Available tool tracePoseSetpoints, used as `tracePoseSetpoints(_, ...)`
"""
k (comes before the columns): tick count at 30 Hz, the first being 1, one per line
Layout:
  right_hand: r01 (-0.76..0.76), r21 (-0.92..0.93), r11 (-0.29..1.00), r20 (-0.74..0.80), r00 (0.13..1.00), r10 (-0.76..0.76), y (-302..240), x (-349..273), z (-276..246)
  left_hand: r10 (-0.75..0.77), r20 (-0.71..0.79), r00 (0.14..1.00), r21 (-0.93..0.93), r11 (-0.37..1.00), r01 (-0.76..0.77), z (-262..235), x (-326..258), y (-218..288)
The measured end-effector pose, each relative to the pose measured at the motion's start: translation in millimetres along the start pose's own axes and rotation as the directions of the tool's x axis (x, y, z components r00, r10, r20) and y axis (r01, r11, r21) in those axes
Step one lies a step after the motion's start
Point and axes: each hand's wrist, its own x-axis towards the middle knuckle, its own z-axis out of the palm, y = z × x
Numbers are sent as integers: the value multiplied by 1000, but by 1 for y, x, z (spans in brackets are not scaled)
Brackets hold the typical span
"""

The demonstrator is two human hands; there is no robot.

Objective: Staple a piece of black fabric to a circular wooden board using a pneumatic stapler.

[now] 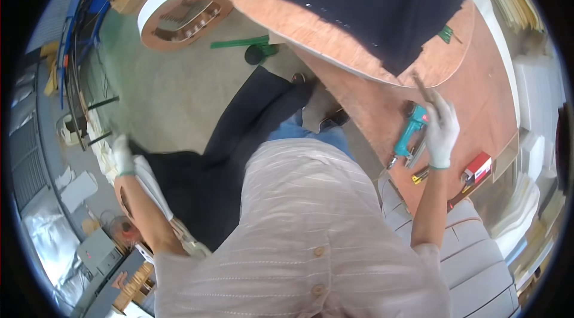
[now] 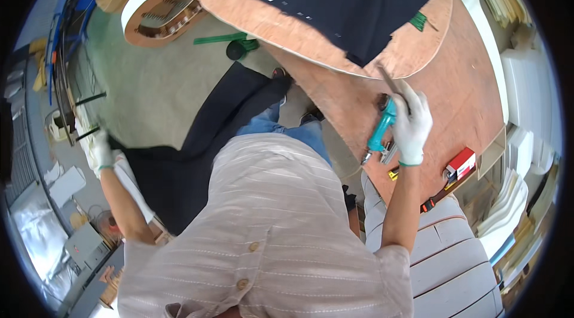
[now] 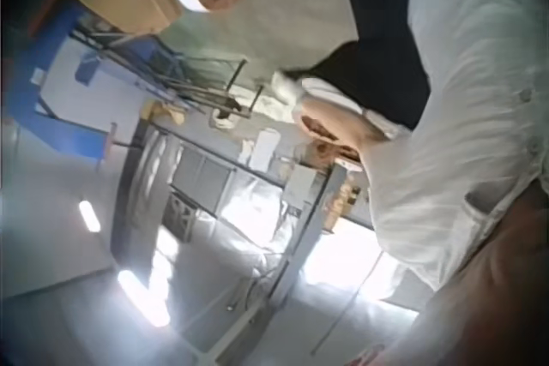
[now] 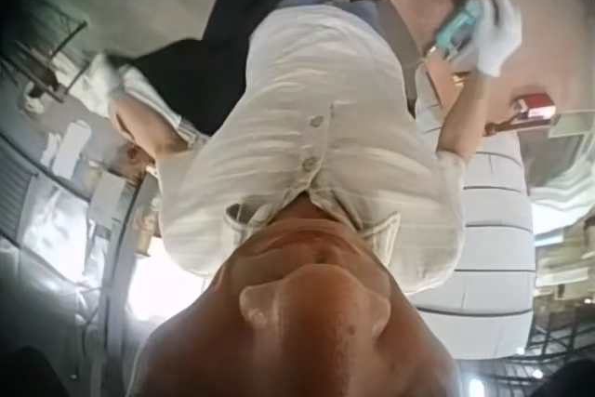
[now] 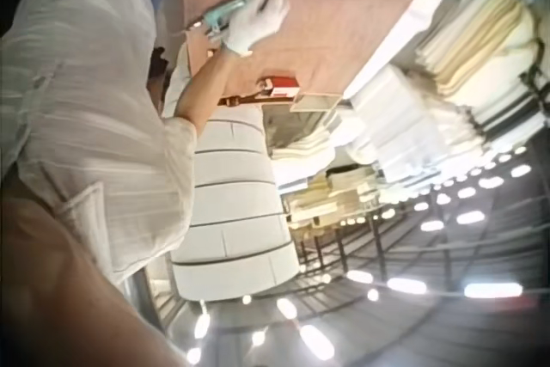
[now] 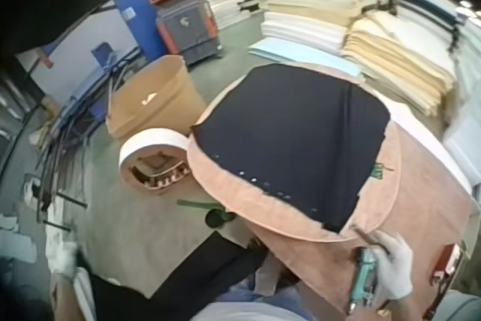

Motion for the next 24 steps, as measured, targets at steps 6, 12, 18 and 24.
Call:
tracePoseSetpoints(6, -342, 105, 934, -187, 915, 356, -16, -85, -27, -377, 512, 772, 387, 903, 185, 164, -63, 4)
tracePoseSetpoints(12, -560, 414, 718, -330, 643, 691, -29, -161, -3, -485, 593, 643, 171, 856, 488, 180, -36, -102)
tracePoseSetpoints(18, -519, 722, 457, -409, 213, 887, -39, -239, 7, -546, 402, 735, 629, 748, 212, 203, 36, -96)
tracePoseSetpoints(24, -444, 817, 369, -392, 41, 919, 27, -322, 10, -624, 508, 594, -246, 556, 794, 258, 72, -39)
